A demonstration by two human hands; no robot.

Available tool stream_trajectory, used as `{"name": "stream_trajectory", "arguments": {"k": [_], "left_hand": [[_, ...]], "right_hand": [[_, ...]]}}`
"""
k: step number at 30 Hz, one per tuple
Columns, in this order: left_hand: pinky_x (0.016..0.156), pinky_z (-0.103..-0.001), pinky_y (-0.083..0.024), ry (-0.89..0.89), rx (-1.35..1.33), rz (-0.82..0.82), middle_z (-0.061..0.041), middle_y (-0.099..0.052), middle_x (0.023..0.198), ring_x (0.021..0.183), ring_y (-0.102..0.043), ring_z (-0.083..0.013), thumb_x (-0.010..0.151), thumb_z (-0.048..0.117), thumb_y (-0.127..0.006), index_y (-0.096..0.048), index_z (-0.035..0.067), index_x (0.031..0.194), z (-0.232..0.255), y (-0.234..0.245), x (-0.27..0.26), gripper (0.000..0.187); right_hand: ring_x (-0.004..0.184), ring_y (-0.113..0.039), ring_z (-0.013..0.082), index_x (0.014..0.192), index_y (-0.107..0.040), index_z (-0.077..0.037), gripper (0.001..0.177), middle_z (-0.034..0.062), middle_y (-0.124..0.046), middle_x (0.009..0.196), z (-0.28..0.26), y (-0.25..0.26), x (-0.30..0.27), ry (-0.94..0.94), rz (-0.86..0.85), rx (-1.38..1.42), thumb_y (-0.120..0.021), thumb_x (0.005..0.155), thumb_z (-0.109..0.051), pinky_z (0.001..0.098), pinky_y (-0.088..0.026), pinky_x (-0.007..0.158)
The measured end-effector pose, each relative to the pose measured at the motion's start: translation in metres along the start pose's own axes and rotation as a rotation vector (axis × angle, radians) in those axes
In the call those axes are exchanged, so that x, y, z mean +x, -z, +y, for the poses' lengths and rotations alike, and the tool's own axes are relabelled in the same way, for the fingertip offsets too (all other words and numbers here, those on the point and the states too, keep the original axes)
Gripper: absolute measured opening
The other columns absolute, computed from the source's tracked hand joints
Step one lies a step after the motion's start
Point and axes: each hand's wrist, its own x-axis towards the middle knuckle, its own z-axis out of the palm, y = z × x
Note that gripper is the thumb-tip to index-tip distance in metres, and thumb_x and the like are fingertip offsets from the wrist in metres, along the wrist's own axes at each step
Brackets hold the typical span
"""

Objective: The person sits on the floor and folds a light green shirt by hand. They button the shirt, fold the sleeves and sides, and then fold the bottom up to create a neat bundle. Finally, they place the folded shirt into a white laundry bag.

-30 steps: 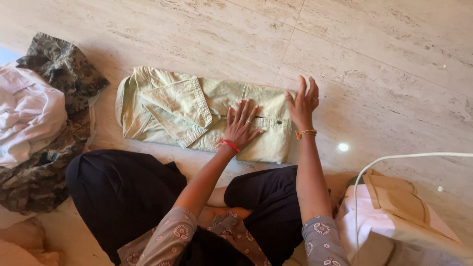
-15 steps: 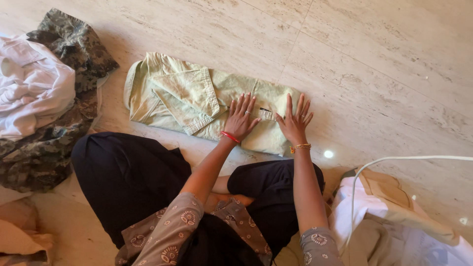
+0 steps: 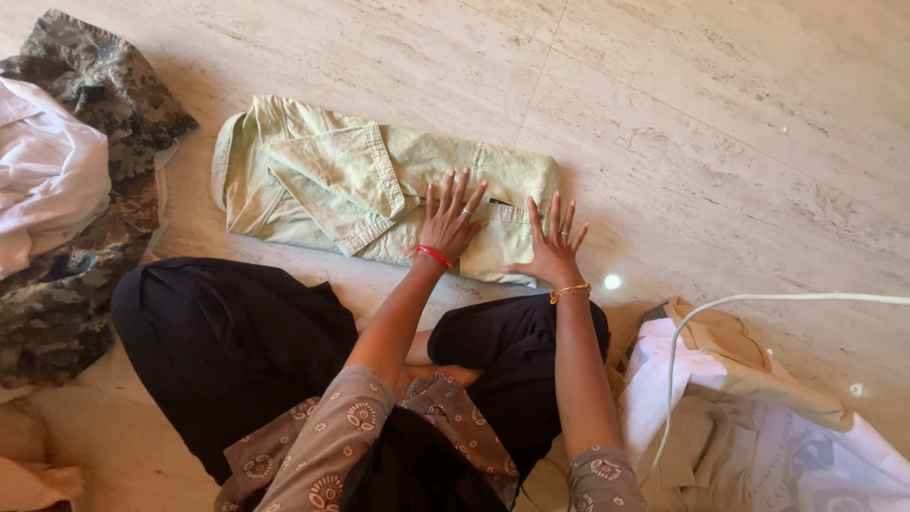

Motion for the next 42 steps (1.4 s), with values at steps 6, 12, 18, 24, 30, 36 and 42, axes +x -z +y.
{"name": "stream_trajectory", "arguments": {"k": [6, 12, 18, 24, 30, 36, 42], "left_hand": [[0.124, -0.063, -0.002, -0.036, 0.077, 0.000, -0.007, 0.002, 0.173, 0.159, 0.002, -0.0294, 0.101, 0.065, -0.046, -0.009, 0.037, 0.165, -0.001, -0.009, 0.002, 0.079], [0.127, -0.062, 0.001, -0.188, 0.031, -0.143, -0.001, -0.001, 0.176, 0.162, 0.001, -0.0216, 0.101, 0.067, -0.044, -0.008, 0.022, 0.168, 0.004, 0.016, -0.003, 0.088], [0.123, -0.064, 0.005, -0.243, 0.054, -0.198, 0.002, -0.006, 0.173, 0.159, -0.001, -0.0219, 0.097, 0.074, -0.038, -0.010, 0.025, 0.165, 0.005, 0.007, -0.005, 0.088], [0.123, -0.067, 0.002, -0.231, 0.073, -0.184, 0.001, -0.006, 0.173, 0.160, -0.001, -0.0244, 0.096, 0.073, -0.042, -0.011, 0.023, 0.165, 0.007, 0.001, -0.008, 0.092], [0.126, -0.060, -0.010, -0.137, -0.203, -0.078, -0.007, -0.017, 0.172, 0.159, -0.013, -0.0286, 0.094, 0.053, -0.062, -0.020, 0.017, 0.165, 0.019, 0.043, -0.026, 0.090], [0.122, -0.045, -0.038, 0.149, -1.240, 0.087, -0.016, -0.048, 0.160, 0.149, -0.047, -0.0307, 0.100, 0.045, -0.065, -0.035, 0.012, 0.160, -0.004, 0.073, -0.047, 0.074], [0.103, -0.037, -0.049, 0.522, -1.827, -0.002, -0.013, -0.060, 0.140, 0.124, -0.062, -0.0243, 0.097, 0.039, -0.062, -0.036, 0.006, 0.157, -0.068, 0.090, -0.052, 0.074]], "right_hand": [[0.153, 0.025, 0.0491, 0.163, 0.005, -0.035, 0.164, 0.0212, 0.025, 0.168, 0.021, 0.011, -0.030, -0.069, -0.062, 0.170, -0.098, 0.038, -0.058, 0.0806, 0.002, 0.111], [0.155, 0.021, 0.0457, 0.165, 0.005, -0.039, 0.161, 0.0168, 0.023, 0.170, 0.020, -0.003, -0.036, -0.063, -0.095, 0.035, -0.101, 0.044, -0.044, 0.0764, 0.001, 0.116], [0.153, -0.002, 0.0440, 0.163, -0.004, -0.028, 0.142, 0.0171, -0.005, 0.167, 0.030, -0.005, -0.029, -0.034, -0.113, 0.139, -0.099, 0.058, -0.043, 0.0648, -0.011, 0.118], [0.102, -0.070, 0.0268, 0.152, -0.042, 0.000, 0.082, 0.0158, -0.070, 0.114, 0.062, -0.060, 0.023, -0.295, 0.269, 0.775, -0.081, 0.089, -0.036, 0.0371, -0.053, 0.088], [0.101, -0.068, 0.0185, 0.136, -0.052, 0.001, 0.059, 0.0123, -0.071, 0.114, 0.049, -0.036, 0.025, -0.171, 0.200, 1.374, -0.079, 0.085, -0.012, 0.0317, -0.055, 0.082], [0.102, -0.069, 0.0191, 0.144, -0.043, -0.002, 0.066, 0.0145, -0.069, 0.119, -0.043, 0.035, -0.007, -0.044, 0.271, 1.503, -0.074, 0.087, -0.003, 0.0310, -0.058, 0.082], [0.097, -0.068, 0.0209, 0.156, -0.022, -0.015, 0.080, 0.0150, -0.061, 0.119, -0.208, 0.047, -0.002, 0.044, 0.061, 1.289, -0.068, 0.090, -0.015, 0.0343, -0.063, 0.073]]}}
